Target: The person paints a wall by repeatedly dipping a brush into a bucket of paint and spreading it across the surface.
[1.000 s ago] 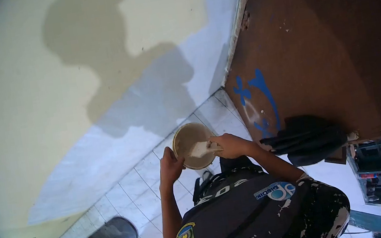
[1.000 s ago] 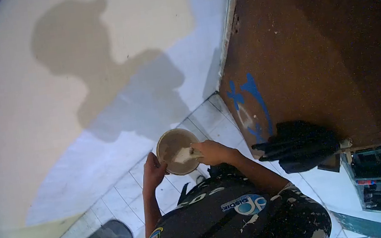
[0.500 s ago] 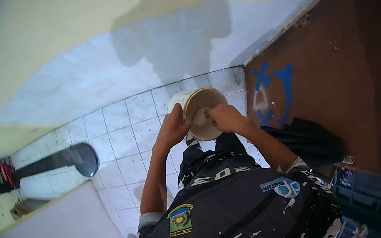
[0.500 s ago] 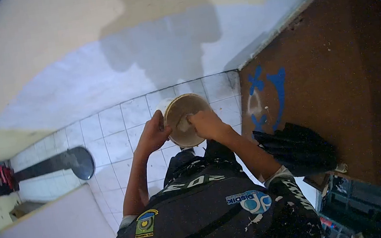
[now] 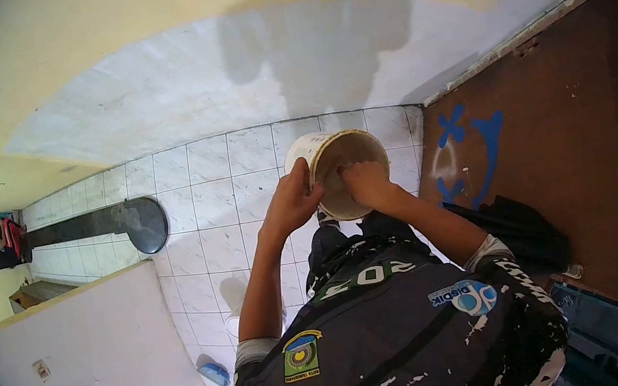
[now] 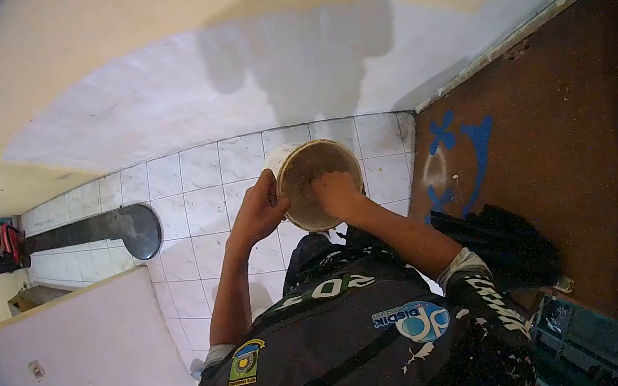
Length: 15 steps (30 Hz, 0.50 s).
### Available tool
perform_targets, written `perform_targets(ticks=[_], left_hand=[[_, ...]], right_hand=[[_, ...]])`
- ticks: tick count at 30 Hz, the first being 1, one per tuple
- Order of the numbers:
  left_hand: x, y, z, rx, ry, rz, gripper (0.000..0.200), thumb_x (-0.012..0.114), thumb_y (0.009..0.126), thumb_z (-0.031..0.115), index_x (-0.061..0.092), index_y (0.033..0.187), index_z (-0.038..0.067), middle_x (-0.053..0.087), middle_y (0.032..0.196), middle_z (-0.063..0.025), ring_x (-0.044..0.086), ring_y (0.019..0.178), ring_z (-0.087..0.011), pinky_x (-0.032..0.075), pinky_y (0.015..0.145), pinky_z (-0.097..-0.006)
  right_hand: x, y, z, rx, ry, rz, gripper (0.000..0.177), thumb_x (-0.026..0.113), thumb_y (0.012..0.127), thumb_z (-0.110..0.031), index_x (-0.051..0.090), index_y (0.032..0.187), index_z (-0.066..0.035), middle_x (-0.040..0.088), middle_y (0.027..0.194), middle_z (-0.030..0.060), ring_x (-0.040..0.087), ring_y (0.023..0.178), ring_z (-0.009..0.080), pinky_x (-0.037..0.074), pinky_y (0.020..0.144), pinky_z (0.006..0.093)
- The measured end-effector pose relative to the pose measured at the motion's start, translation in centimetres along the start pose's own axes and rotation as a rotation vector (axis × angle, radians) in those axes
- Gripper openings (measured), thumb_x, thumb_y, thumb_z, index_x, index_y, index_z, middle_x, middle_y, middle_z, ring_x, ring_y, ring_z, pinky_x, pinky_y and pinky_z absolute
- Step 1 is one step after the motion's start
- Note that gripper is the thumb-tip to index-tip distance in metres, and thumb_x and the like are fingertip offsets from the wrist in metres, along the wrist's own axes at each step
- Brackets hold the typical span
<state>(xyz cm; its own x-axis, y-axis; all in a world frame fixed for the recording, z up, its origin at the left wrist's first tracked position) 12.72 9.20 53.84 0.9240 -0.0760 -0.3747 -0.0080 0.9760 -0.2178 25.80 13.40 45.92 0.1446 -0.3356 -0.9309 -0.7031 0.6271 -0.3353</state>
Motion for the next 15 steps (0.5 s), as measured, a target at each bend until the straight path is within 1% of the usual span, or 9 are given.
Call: perform_targets(ticks=[2, 4, 5, 7, 9, 11, 12, 14, 15], left_hand=[[0.0, -0.4, 0.0, 0.031, -0.007, 0.014, 0.03, 0.064, 0.082, 0.011, 0.042, 0.098, -0.002, 0.061, 0.083, -0.029, 0.06, 0.081, -0.0491, 0.047, 0.069, -0.0491], [-0.4, -0.6, 0.8, 0.108, 0.039, 0.052, 0.024, 0.063, 0.083, 0.006, 0.045, 0.098, -0.002, 0.061, 0.073, -0.0163, 0.068, 0.067, -0.0253, 0.051, 0.058, -0.0377], [-0.5, -0.5, 0.8, 0.113, 0.043, 0.059, 0.024, 0.063, 0.083, 0.006, 0.045, 0.098, -0.002, 0.061, 0.073, -0.0163, 0.068, 0.067, -0.0253, 0.051, 0.058, -0.0377], [-0.1, -0.6, 0.3, 0.049, 0.033, 0.022, 0.024, 0.063, 0.083, 0.006, 0.044, 0.095, -0.001, 0.059, 0.07, -0.0155, 0.066, 0.063, -0.0257, 0.05, 0.056, -0.0377], [0.0, -0.5, 0.4, 0.058, -0.003, 0.039, 0.024, 0.063, 0.083, 0.006, 0.042, 0.092, 0.0, 0.057, 0.068, -0.0152, 0.065, 0.059, -0.0255, 0.05, 0.054, -0.0377], [0.1, 0.1, 0.0, 0.051, 0.057, 0.05, 0.023, 0.063, 0.083, 0.006, 0.043, 0.093, 0.0, 0.057, 0.068, -0.0139, 0.065, 0.06, -0.0236, 0.051, 0.053, -0.0369], [0.1, 0.4, 0.2, 0.052, 0.056, 0.047, 0.023, 0.063, 0.083, 0.006, 0.043, 0.093, 0.0, 0.057, 0.068, -0.0139, 0.065, 0.06, -0.0236, 0.051, 0.053, -0.0369], [0.2, 0.5, 0.4, 0.031, -0.044, 0.05, 0.022, 0.063, 0.084, 0.006, 0.044, 0.094, -0.001, 0.058, 0.07, -0.0134, 0.066, 0.062, -0.0223, 0.052, 0.054, -0.0362], [0.3, 0.6, 0.5, 0.028, -0.045, 0.044, 0.022, 0.063, 0.084, 0.006, 0.044, 0.094, -0.001, 0.058, 0.07, -0.0134, 0.066, 0.062, -0.0223, 0.052, 0.054, -0.0362]], right_hand=[[1.1, 0.4, 0.0, 0.018, -0.01, -0.077, 0.038, 0.066, 0.078, -0.013, 0.067, 0.115, -0.012, 0.072, 0.088, 0.0148, 0.072, 0.083, 0.033, 0.057, 0.067, 0.046], [0.4, 0.2, -0.4, -0.001, -0.007, -0.076, 0.036, 0.066, 0.077, -0.013, 0.068, 0.113, -0.012, 0.072, 0.088, 0.0149, 0.072, 0.083, 0.0333, 0.057, 0.069, 0.0467], [0.0, 0.3, -0.6, -0.017, -0.001, -0.074, 0.034, 0.067, 0.077, -0.014, 0.068, 0.111, -0.012, 0.072, 0.088, 0.015, 0.072, 0.084, 0.0337, 0.057, 0.07, 0.0473], [0.5, 0.3, -0.4, -0.006, 0.012, -0.054, 0.035, 0.068, 0.075, -0.015, 0.069, 0.11, -0.012, 0.072, 0.088, 0.0151, 0.072, 0.085, 0.0338, 0.057, 0.071, 0.0476], [0.1, 0.4, 0.0, 0.009, 0.026, -0.037, 0.036, 0.07, 0.074, -0.016, 0.069, 0.109, -0.011, 0.072, 0.088, 0.0152, 0.072, 0.086, 0.0338, 0.057, 0.072, 0.0479], [-1.4, -0.1, -0.1, -0.003, 0.047, -0.124, 0.039, 0.069, 0.076, -0.015, 0.069, 0.114, -0.01, 0.072, 0.088, 0.0175, 0.072, 0.085, 0.034, 0.057, 0.072, 0.0484], [-2.3, -0.5, 0.3, -0.001, 0.047, -0.125, 0.039, 0.069, 0.076, -0.015, 0.069, 0.114, -0.01, 0.072, 0.088, 0.0175, 0.072, 0.085, 0.034, 0.057, 0.072, 0.0484], [-4.3, -1.6, 1.4, -0.011, 0.163, -0.096, 0.037, 0.067, 0.082, -0.013, 0.066, 0.117, -0.007, 0.072, 0.085, 0.0175, 0.072, 0.075, 0.029, 0.057, 0.066, 0.043], [-5.4, -2.3, 2.3, -0.007, 0.167, -0.1, 0.037, 0.067, 0.082, -0.013, 0.066, 0.117, -0.007, 0.072, 0.085, 0.0175, 0.072, 0.075, 0.029, 0.057, 0.066, 0.043]])
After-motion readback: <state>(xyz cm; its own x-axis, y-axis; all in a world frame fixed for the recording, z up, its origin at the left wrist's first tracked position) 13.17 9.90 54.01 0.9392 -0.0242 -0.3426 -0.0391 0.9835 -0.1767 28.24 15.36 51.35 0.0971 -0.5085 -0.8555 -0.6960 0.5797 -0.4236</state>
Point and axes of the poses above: each hand's wrist, its own y-axis towards the middle knuckle, its own x-axis out of the palm, z = x × y, the point moved 10 cm from there along y, towards the middle knuckle
